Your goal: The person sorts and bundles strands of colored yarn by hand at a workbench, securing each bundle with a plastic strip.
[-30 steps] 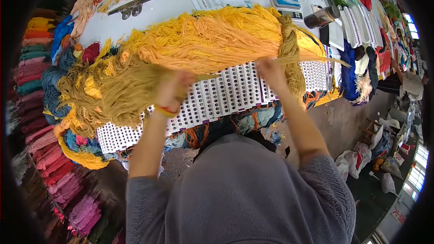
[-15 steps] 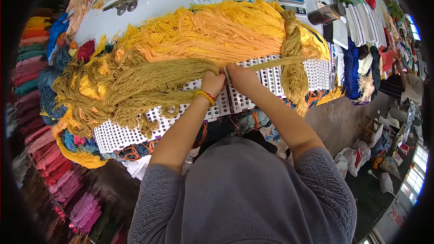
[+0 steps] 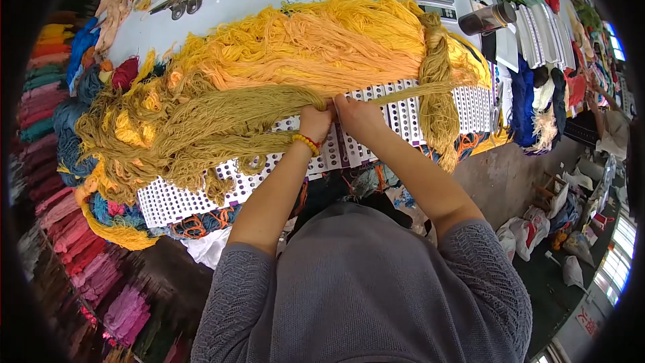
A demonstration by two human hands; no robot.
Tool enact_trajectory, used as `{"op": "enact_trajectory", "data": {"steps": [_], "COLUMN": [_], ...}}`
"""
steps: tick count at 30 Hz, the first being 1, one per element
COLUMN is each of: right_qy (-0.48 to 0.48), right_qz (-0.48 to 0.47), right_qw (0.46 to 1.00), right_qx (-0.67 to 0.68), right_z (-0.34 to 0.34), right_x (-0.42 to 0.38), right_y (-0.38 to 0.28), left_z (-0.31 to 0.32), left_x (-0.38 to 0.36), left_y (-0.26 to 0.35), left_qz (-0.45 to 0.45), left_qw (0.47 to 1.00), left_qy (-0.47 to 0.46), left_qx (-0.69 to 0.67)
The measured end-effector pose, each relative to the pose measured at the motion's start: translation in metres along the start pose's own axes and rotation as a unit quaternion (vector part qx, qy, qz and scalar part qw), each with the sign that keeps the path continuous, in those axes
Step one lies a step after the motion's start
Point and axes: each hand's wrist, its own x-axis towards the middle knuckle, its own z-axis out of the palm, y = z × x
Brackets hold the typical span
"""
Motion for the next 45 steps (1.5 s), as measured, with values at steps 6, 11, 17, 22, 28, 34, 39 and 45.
{"op": "enact_trajectory", "data": {"steps": [6, 11, 17, 22, 28, 34, 39, 45], "right_qy": [0.008, -0.042, 0.001, 0.014, 0.029, 0.077, 0.182, 0.195], "right_qz": [0.137, 0.185, 0.177, 0.168, 0.172, 0.161, 0.150, 0.046], "right_qw": [0.958, 0.949, 0.944, 0.942, 0.936, 0.938, 0.903, 0.954], "right_qx": [0.251, 0.254, 0.279, 0.290, 0.307, 0.297, 0.358, 0.221], "right_z": [-0.010, -0.018, -0.009, -0.004, 0.001, 0.017, 0.028, 0.002], "right_x": [0.000, -0.005, -0.008, -0.008, -0.012, -0.015, -0.017, -0.033], "right_y": [0.002, 0.007, 0.011, 0.012, 0.014, 0.014, 0.020, -0.008], "left_z": [-0.003, -0.041, -0.050, -0.042, -0.041, -0.053, -0.038, -0.016], "left_x": [0.011, 0.005, 0.001, -0.001, -0.005, -0.037, -0.043, -0.027], "left_y": [-0.012, 0.020, 0.024, 0.029, 0.017, 0.038, 0.043, 0.044], "left_qz": [0.092, -0.021, 0.007, 0.020, 0.060, -0.064, -0.153, -0.205], "left_qw": [0.987, 0.959, 0.971, 0.970, 0.957, 0.989, 0.912, 0.932], "left_qy": [0.026, -0.015, -0.071, -0.048, 0.017, 0.027, -0.219, -0.178], "left_qx": [0.130, 0.281, 0.227, 0.235, 0.282, -0.129, -0.311, -0.238]}}
